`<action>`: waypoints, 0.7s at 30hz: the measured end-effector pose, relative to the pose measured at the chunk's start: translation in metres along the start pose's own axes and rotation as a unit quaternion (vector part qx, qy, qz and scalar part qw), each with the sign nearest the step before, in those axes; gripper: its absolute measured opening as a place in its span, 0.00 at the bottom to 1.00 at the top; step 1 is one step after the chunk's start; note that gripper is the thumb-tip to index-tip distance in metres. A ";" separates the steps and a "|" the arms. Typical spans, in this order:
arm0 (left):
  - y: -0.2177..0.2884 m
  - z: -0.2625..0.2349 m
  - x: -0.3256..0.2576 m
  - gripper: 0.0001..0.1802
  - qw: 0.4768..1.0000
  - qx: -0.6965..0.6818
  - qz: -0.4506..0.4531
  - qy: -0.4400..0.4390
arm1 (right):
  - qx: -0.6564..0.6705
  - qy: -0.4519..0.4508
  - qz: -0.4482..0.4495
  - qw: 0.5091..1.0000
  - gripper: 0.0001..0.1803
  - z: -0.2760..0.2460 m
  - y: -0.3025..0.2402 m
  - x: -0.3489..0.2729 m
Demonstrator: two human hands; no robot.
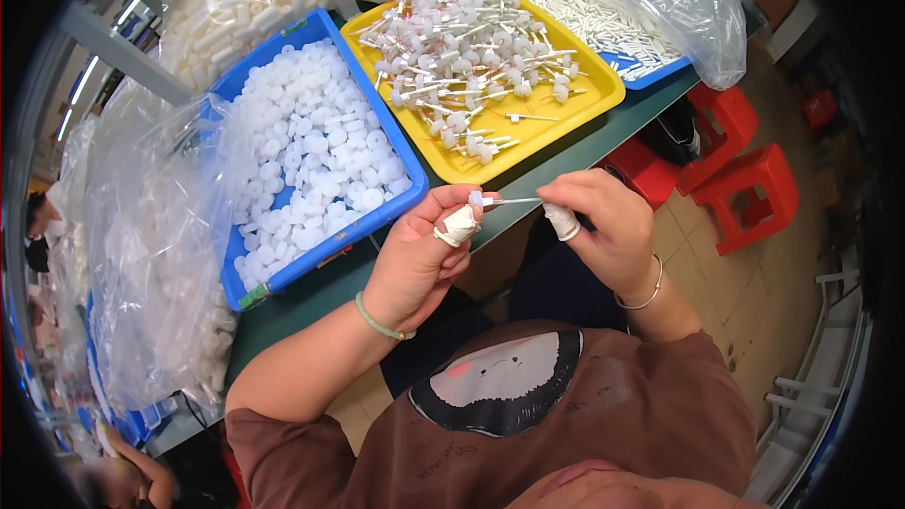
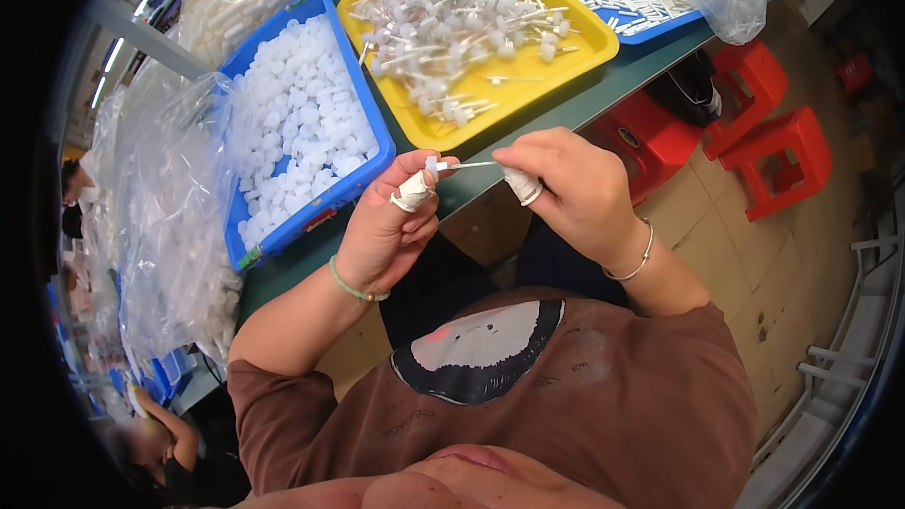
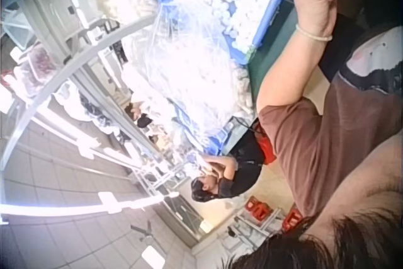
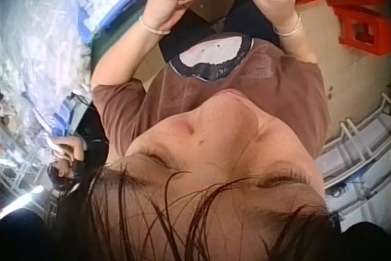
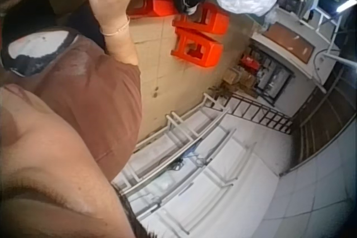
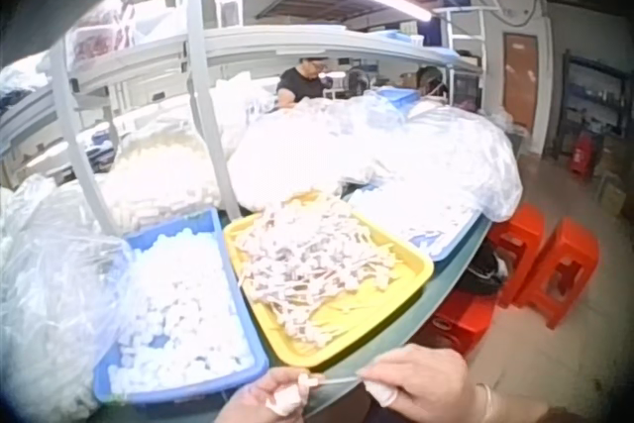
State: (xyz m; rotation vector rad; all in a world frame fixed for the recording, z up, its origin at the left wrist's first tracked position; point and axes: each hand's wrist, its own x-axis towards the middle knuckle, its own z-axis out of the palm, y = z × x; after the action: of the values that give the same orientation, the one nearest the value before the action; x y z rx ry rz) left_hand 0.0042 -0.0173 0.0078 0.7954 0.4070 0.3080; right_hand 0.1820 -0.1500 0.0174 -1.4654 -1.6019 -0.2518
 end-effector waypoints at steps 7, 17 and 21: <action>-0.007 0.003 -0.002 0.11 0.996 0.079 0.029 0.010 | 0.100 -0.020 0.126 0.987 0.15 0.013 -0.012 -0.001; -0.001 0.000 -0.001 0.11 0.999 0.032 0.007 0.003 | -0.054 0.020 -0.082 0.995 0.12 0.023 0.000 -0.007; -0.001 0.000 0.000 0.12 0.999 0.032 0.001 -0.007 | 0.049 -0.001 0.008 0.999 0.09 0.026 -0.002 -0.003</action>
State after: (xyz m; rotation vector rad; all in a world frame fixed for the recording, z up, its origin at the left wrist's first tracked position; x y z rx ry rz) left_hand 0.0041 -0.0182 0.0077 0.8595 0.4047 0.2915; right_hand 0.1671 -0.1353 0.0017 -1.4023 -1.5827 -0.1601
